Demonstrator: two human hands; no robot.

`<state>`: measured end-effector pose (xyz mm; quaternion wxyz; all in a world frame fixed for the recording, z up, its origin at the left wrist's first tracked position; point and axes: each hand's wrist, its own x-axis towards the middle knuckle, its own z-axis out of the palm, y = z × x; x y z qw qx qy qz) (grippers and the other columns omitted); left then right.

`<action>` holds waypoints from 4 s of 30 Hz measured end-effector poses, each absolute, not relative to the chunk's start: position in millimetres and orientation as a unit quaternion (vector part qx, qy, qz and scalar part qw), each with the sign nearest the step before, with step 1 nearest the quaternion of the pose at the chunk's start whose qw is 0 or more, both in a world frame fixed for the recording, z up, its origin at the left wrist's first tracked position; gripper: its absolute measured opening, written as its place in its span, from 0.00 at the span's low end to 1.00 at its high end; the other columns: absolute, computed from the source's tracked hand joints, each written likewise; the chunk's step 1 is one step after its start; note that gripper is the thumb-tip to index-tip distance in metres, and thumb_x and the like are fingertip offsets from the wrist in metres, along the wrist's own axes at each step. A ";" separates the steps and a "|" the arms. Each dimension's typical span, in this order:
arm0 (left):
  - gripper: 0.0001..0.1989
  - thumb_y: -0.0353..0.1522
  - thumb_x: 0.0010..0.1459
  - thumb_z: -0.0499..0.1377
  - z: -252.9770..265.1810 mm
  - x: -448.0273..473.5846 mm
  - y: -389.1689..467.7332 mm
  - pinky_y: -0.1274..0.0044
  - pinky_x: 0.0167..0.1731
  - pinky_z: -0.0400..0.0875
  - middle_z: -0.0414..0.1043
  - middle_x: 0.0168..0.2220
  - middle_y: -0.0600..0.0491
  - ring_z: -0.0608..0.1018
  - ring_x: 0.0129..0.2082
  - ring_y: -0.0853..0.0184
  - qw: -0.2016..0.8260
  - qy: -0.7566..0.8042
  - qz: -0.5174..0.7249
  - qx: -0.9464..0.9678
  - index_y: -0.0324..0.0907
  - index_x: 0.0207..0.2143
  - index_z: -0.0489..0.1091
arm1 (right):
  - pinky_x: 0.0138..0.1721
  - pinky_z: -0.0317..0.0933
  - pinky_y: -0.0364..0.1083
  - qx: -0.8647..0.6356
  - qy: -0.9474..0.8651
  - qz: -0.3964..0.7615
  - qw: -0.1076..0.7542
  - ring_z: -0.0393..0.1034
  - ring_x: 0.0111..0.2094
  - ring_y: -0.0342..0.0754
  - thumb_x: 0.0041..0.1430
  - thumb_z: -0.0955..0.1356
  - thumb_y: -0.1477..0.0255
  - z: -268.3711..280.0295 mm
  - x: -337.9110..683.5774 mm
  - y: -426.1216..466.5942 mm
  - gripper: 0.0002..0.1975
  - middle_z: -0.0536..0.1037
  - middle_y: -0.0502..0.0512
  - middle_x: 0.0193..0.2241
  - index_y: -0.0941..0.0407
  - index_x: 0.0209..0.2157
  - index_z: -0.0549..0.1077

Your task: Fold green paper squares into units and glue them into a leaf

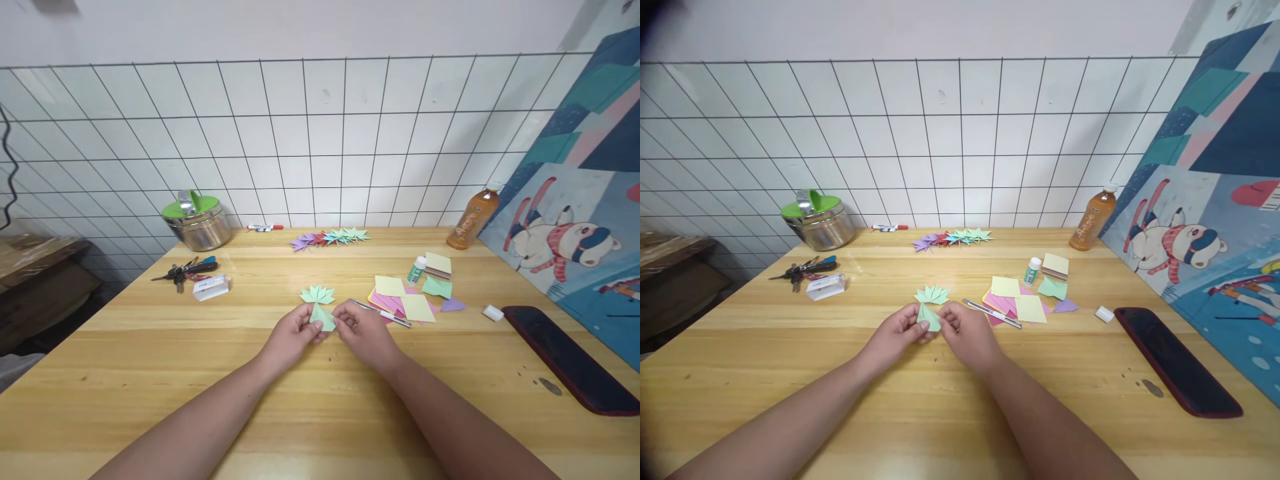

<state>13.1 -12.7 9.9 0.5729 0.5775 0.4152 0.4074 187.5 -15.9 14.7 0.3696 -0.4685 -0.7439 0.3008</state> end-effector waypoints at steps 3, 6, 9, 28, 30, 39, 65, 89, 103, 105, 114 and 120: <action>0.15 0.38 0.49 0.62 7.4 12.4 -11.9 0.79 0.29 0.67 0.72 0.28 0.52 0.73 0.27 0.70 0.612 0.424 0.402 0.533 0.38 0.35 0.66 | 0.32 0.64 0.43 -0.462 -0.765 0.260 0.365 0.73 0.31 0.44 0.56 0.62 0.77 14.6 188.5 -17.9 0.17 0.78 0.50 0.35 0.52 0.47 0.65; 0.17 0.39 0.48 0.64 6.5 9.9 -10.2 0.80 0.28 0.68 0.73 0.28 0.52 0.74 0.26 0.71 0.626 0.439 0.405 0.502 0.38 0.36 0.67 | 0.42 0.62 0.46 -0.398 -0.832 0.183 0.340 0.70 0.44 0.46 0.55 0.60 0.81 14.0 194.2 -17.1 0.19 0.75 0.52 0.45 0.50 0.46 0.69; 0.17 0.38 0.47 0.64 8.6 8.4 -9.1 0.82 0.26 0.68 0.72 0.26 0.54 0.74 0.24 0.73 0.635 0.442 0.406 0.486 0.37 0.36 0.67 | 0.46 0.60 0.47 -0.364 -0.859 0.144 0.331 0.69 0.45 0.45 0.54 0.59 0.83 12.8 198.8 -13.9 0.20 0.76 0.52 0.44 0.52 0.44 0.72; 0.15 0.37 0.49 0.63 13.8 13.6 -16.4 0.77 0.34 0.69 0.75 0.35 0.49 0.76 0.36 0.65 0.592 0.405 0.390 0.578 0.39 0.37 0.66 | 0.34 0.60 0.44 -0.453 -0.796 0.179 0.358 0.69 0.32 0.45 0.54 0.65 0.76 16.9 191.6 -14.1 0.06 0.77 0.51 0.29 0.53 0.32 0.74; 0.16 0.36 0.47 0.64 13.5 14.4 -16.6 0.75 0.39 0.68 0.75 0.38 0.48 0.76 0.39 0.63 0.578 0.399 0.400 0.589 0.39 0.37 0.67 | 0.36 0.60 0.45 -0.433 -0.807 0.178 0.360 0.69 0.34 0.45 0.54 0.65 0.76 17.1 190.4 -15.5 0.06 0.77 0.51 0.31 0.54 0.32 0.74; 0.18 0.35 0.47 0.64 14.2 16.5 -17.1 0.75 0.36 0.69 0.75 0.37 0.48 0.76 0.38 0.63 0.603 0.398 0.418 0.550 0.39 0.40 0.68 | 0.30 0.65 0.43 -0.500 -0.686 0.336 0.408 0.71 0.29 0.43 0.49 0.68 0.74 11.9 181.1 -16.7 0.19 0.76 0.52 0.35 0.52 0.46 0.69; 0.15 0.37 0.47 0.64 14.3 15.7 -16.1 0.79 0.31 0.68 0.75 0.32 0.50 0.75 0.31 0.68 0.629 0.415 0.396 0.525 0.38 0.35 0.68 | 0.35 0.65 0.44 -0.462 -0.660 0.323 0.497 0.71 0.33 0.46 0.48 0.69 0.76 8.6 178.6 -14.6 0.03 0.76 0.53 0.29 0.54 0.25 0.76; 0.26 0.37 0.50 0.62 11.4 10.8 -14.1 0.75 0.35 0.71 0.74 0.25 0.54 0.78 0.30 0.66 0.646 0.404 0.425 0.489 0.40 0.51 0.62 | 0.39 0.64 0.44 -0.410 -0.807 0.175 0.387 0.71 0.40 0.44 0.57 0.65 0.74 2.5 187.4 -13.2 0.12 0.76 0.50 0.42 0.47 0.37 0.77; 0.31 0.34 0.50 0.61 16.0 13.4 -16.9 0.76 0.33 0.69 0.70 0.21 0.58 0.75 0.27 0.68 0.590 0.434 0.398 0.553 0.39 0.56 0.56 | 0.28 0.61 0.42 -0.494 -0.675 0.396 0.378 0.69 0.26 0.43 0.50 0.68 0.67 6.5 182.2 -11.7 0.07 0.77 0.51 0.27 0.55 0.31 0.75; 0.31 0.33 0.50 0.61 16.1 14.7 -17.3 0.76 0.32 0.69 0.68 0.19 0.60 0.74 0.25 0.69 0.585 0.433 0.399 0.558 0.40 0.56 0.55 | 0.27 0.60 0.42 -0.498 -0.665 0.410 0.376 0.69 0.25 0.43 0.49 0.69 0.67 5.6 181.1 -11.1 0.06 0.76 0.50 0.24 0.55 0.28 0.74; 0.18 0.39 0.49 0.63 12.2 16.4 -16.3 0.76 0.33 0.69 0.75 0.32 0.46 0.77 0.31 0.66 0.663 0.436 0.354 0.496 0.35 0.39 0.68 | 0.21 0.59 0.40 -0.466 -0.518 0.566 0.441 0.67 0.22 0.42 0.46 0.70 0.64 9.3 177.4 -11.1 0.11 0.73 0.49 0.21 0.58 0.25 0.71; 0.14 0.39 0.49 0.62 11.9 18.3 -16.9 0.79 0.27 0.68 0.75 0.27 0.50 0.75 0.26 0.70 0.623 0.458 0.359 0.522 0.36 0.29 0.68 | 0.18 0.58 0.39 -0.466 -0.520 0.565 0.440 0.65 0.20 0.40 0.46 0.69 0.64 8.2 175.6 -11.3 0.10 0.73 0.48 0.22 0.57 0.28 0.71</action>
